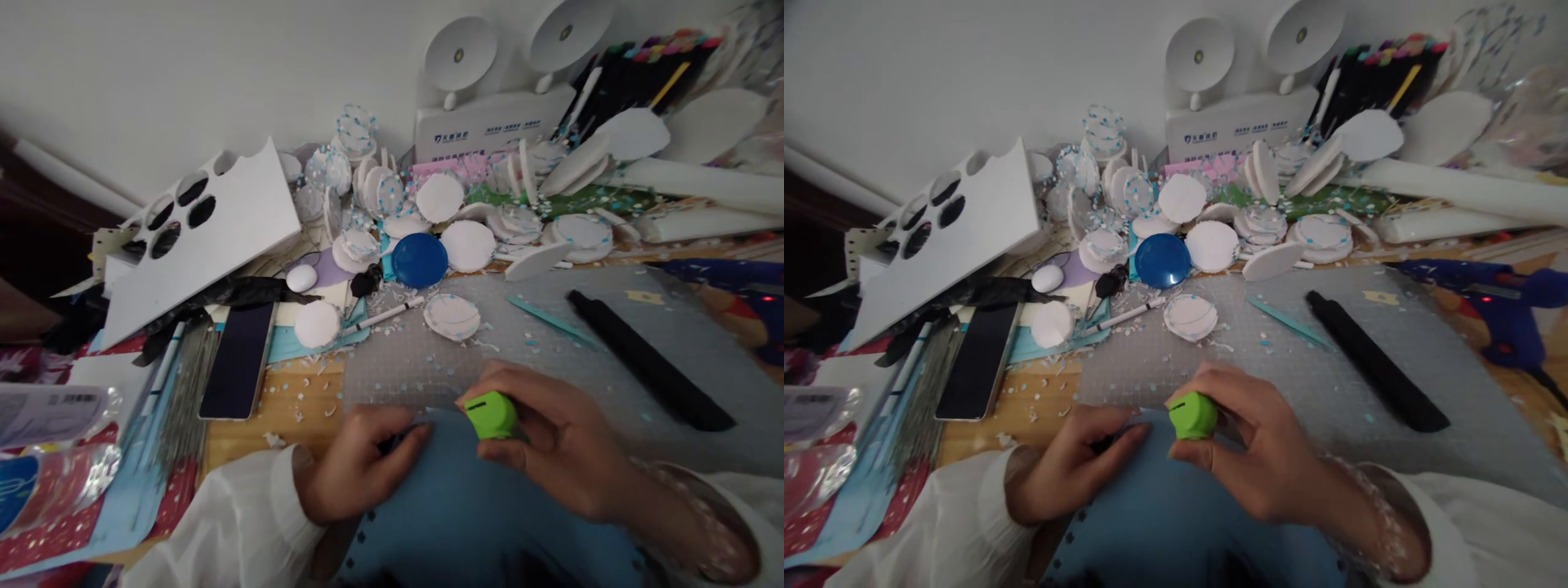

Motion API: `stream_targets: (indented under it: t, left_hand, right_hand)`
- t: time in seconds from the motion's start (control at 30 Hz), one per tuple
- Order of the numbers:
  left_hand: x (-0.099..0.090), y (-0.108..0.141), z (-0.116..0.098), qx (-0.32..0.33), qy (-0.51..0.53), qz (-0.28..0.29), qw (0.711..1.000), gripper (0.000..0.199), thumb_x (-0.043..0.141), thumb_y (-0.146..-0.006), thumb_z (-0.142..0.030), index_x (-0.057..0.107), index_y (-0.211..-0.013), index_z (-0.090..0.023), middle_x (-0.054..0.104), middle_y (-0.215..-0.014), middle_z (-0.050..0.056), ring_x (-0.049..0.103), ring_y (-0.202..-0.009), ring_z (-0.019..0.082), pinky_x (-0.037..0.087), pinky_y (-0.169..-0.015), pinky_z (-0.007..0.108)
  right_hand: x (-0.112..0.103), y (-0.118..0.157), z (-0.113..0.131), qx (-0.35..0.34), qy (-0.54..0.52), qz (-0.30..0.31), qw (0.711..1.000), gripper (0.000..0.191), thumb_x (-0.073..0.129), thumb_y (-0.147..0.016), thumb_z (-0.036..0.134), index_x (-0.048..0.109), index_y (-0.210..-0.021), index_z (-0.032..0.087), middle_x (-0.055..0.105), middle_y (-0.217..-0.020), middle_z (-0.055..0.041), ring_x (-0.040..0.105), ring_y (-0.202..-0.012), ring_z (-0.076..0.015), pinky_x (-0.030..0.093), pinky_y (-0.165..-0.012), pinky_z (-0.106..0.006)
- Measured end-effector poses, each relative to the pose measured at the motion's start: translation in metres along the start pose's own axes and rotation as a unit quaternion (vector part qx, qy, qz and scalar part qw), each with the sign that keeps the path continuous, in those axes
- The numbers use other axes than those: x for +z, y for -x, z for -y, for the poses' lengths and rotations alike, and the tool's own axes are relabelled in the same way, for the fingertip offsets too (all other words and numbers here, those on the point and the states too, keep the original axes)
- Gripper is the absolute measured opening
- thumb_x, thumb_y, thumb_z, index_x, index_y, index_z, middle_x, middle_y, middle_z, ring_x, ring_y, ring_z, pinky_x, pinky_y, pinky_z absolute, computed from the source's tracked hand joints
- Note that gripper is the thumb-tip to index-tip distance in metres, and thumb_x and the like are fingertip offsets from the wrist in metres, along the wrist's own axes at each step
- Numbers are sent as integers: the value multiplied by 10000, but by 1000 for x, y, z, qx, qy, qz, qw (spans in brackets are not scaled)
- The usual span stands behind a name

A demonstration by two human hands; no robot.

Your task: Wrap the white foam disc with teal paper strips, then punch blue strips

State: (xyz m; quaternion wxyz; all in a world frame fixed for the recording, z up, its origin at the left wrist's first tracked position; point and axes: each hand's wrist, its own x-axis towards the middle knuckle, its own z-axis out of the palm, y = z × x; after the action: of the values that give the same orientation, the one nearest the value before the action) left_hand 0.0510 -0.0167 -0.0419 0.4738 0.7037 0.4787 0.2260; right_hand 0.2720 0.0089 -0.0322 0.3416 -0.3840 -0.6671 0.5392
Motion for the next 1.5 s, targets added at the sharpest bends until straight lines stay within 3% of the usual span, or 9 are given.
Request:
stream_targets:
  t: [0.13,0.23,0.4,0.57,0.87,1.0,1.13,1.27,1.5]
  left_hand:
    - [-1,1,5,23,-56,-20,998,344,464,-946,-283,556,-642,-150,477,-548,-27,434,-518,87,352,-496,208]
    - [-5,1,7,55,-108,-85,989,137,531,-911,-231,646,-913,-155,646,-728,25,578,-648,130,458,-620,235]
    - [-14,-2,-8,132,-118,-149,973,449,638,-845,-288,523,-1266,-177,579,-1214,125,540,-1143,248,445,-974,386]
    - [-3,-5,-33,217,-143,-185,948,575,737,-759,-446,539,-1217,-159,598,-1147,114,558,-1072,251,444,-928,386]
    - [9,-5,-55,212,-124,-249,937,333,693,-763,-106,621,-1086,-140,659,-952,55,617,-860,147,508,-770,267]
    - [6,-4,-57,217,-114,-251,936,364,691,-746,-92,619,-1099,-147,631,-956,46,608,-872,137,515,-778,237]
    - [6,-5,-46,196,-111,-252,941,392,685,-750,-86,608,-1125,-168,590,-982,45,599,-897,140,511,-810,237]
    - [6,-7,-23,161,-86,-254,950,364,675,-762,-93,614,-1108,-188,558,-966,41,576,-903,154,502,-809,264]
    - [7,-2,-3,120,-72,-203,969,380,616,-800,-79,547,-1145,-224,636,-1077,48,609,-952,163,494,-811,263]
  right_hand:
    - [-1,-5,-1,53,-151,14,987,297,736,-760,443,671,-965,239,617,-848,-39,573,-744,-159,470,-658,-268]
    - [0,-13,1,134,-346,89,924,531,558,-792,680,676,-956,189,623,-768,-53,562,-658,-150,448,-597,-268]
    - [9,-15,3,220,-466,167,841,709,374,-788,802,659,-867,158,544,-667,-31,505,-573,-131,412,-559,-259]
    - [23,-4,-9,256,-436,175,845,690,349,-825,775,659,-931,168,564,-737,-36,503,-633,-133,438,-638,-279]
    - [28,-1,-10,207,-423,158,868,456,413,-897,624,656,-796,252,627,-728,-36,575,-670,-166,479,-652,-314]
    - [21,-3,0,170,-293,101,935,414,455,-876,615,628,-739,264,581,-661,-28,551,-627,-184,483,-603,-324]
    - [-6,-7,2,42,41,-39,998,189,483,-920,375,628,-889,257,612,-786,-37,583,-750,-202,480,-675,-331]
    - [-45,-18,-8,-85,376,-231,893,161,463,-894,208,600,-978,220,611,-879,-91,579,-799,-240,468,-758,-393]
    - [-72,-26,-44,-35,586,-159,793,158,497,-859,210,612,-942,141,619,-929,-151,595,-885,-321,491,-793,-458]
